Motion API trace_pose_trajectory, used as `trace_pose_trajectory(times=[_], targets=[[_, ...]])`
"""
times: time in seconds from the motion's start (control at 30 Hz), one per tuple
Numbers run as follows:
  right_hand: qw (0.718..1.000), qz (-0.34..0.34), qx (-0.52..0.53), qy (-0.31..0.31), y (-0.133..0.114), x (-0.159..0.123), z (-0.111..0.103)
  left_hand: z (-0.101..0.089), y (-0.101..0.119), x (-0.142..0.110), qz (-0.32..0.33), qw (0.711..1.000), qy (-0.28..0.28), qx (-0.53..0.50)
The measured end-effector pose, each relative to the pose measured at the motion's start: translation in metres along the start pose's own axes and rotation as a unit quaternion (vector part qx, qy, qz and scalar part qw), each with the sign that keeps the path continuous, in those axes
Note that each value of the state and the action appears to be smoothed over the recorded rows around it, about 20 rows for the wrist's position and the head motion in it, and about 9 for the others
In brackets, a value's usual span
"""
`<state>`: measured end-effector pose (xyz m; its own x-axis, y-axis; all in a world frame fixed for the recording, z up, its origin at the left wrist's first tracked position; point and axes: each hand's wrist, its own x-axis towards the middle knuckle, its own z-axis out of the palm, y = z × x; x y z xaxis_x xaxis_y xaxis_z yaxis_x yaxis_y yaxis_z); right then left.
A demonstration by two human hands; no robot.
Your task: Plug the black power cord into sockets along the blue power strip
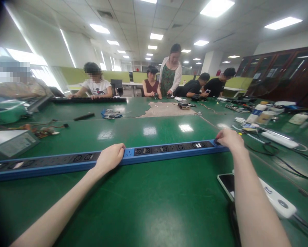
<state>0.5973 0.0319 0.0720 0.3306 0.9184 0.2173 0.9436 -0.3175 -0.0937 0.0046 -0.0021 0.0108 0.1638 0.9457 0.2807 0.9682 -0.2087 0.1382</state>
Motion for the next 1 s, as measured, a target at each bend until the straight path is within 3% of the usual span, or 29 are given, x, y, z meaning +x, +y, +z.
trace_pose_trajectory(times=[0.07, 0.17, 0.27, 0.43, 0.6, 0.67, 0.83, 1.0], targets=[[0.999, 0.022, 0.012, 0.044, 0.009, 0.001, -0.015, -0.001, 0.001, 0.0, -0.003, 1.0, -0.003, -0.002], [0.983, 0.052, 0.032, 0.172, 0.017, -0.001, -0.04, -0.002, 0.003, 0.0, -0.008, 1.0, -0.007, -0.003], [0.976, 0.064, 0.04, 0.204, 0.018, -0.005, -0.05, -0.003, 0.004, 0.0, -0.016, 1.0, -0.016, -0.002], [0.989, 0.064, 0.013, 0.131, 0.008, -0.006, -0.031, -0.003, 0.004, 0.0, -0.014, 1.0, -0.013, -0.005], [0.998, -0.036, -0.044, 0.038, 0.008, 0.002, 0.0, -0.002, 0.003, -0.001, -0.011, 1.0, -0.012, -0.003], [0.997, -0.045, -0.053, 0.025, 0.011, 0.004, 0.008, -0.002, 0.003, 0.0, -0.01, 1.0, -0.01, -0.004], [0.999, -0.019, -0.04, 0.007, 0.024, 0.012, 0.014, -0.005, 0.004, -0.001, -0.016, 1.0, -0.012, -0.002], [0.996, -0.051, -0.016, -0.066, 0.036, 0.025, 0.01, -0.007, 0.004, -0.002, -0.01, 1.0, -0.009, -0.006]])
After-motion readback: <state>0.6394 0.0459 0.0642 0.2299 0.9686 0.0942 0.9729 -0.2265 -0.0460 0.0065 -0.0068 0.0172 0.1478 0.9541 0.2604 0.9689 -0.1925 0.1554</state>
